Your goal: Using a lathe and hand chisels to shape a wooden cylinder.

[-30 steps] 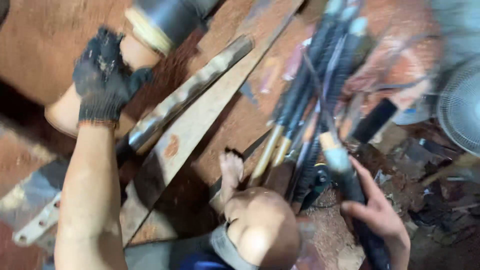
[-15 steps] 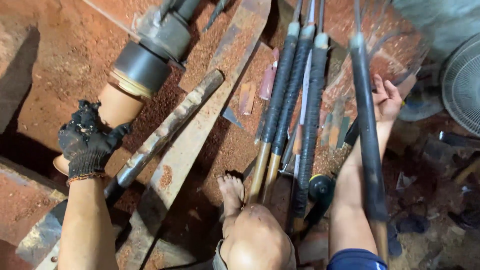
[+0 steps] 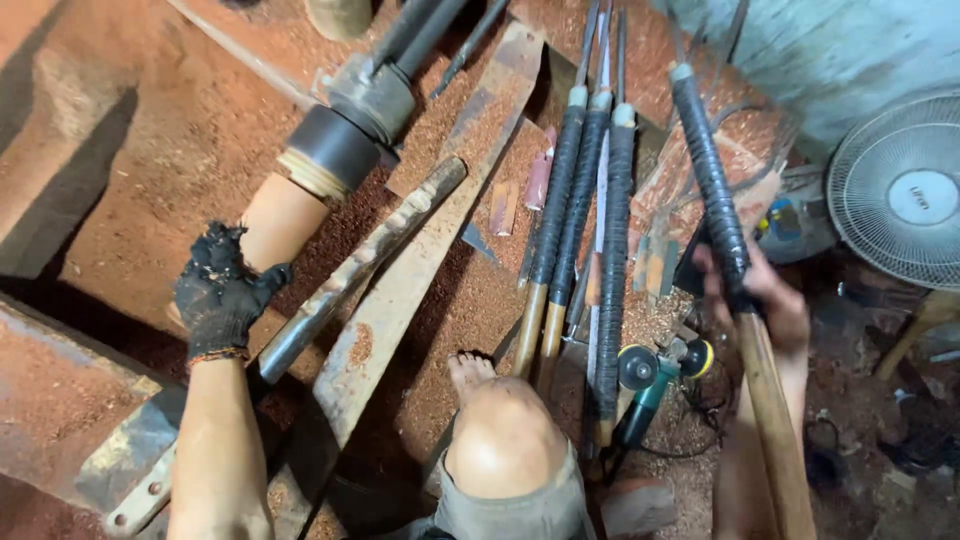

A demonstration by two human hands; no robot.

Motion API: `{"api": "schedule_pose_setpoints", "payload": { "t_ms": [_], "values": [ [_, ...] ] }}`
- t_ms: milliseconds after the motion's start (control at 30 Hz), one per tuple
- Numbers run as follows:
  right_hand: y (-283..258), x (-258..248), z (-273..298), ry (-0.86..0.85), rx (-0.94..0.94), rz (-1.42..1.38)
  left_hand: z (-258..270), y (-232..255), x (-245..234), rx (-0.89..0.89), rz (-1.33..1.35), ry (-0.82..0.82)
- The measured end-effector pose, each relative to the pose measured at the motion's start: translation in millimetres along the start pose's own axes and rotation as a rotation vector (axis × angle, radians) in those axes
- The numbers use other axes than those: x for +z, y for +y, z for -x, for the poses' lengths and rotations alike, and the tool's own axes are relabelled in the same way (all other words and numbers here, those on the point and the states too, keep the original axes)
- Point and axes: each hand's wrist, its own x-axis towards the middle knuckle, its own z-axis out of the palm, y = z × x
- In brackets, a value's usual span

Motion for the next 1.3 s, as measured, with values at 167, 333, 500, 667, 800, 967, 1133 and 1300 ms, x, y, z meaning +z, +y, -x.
{"api": "schedule_pose_setpoints", "payload": {
  "t_ms": [167,333,500,667,800,967,1133,1300],
  "values": [
    [56,14,148,0.22,0.1,-0.238,10,17,-43,-0.309,0.038,-0.23],
    [155,-10,176,0.674,0.672,0.658,31,7,-67,-0.346,-0.12,-0.371],
    [204,-37,146,0.65,0.742,1.152,64,-20,-43,-0.225,-0.113,-0.134],
    [214,-31,57,0.531,0.009,1.303,76,-15,-44,-0.195,0.045,0.022],
    [217,10,-13,0.494,0.549,1.563,68,-2,-62,-0.194,-0.036,0.028],
    [245,-36,-31,0.517,0.459,1.621,11,-8,-53,-0.089,-0.018,-0.064],
    [267,-60,-25,0.508,0.179,1.337,-71,2,-14,-0.115,0.152,-0.431],
    [191,-24,-32,0.537,0.473,0.809,-75,-2,7,-0.04,0.204,-0.433]
  ]
}}
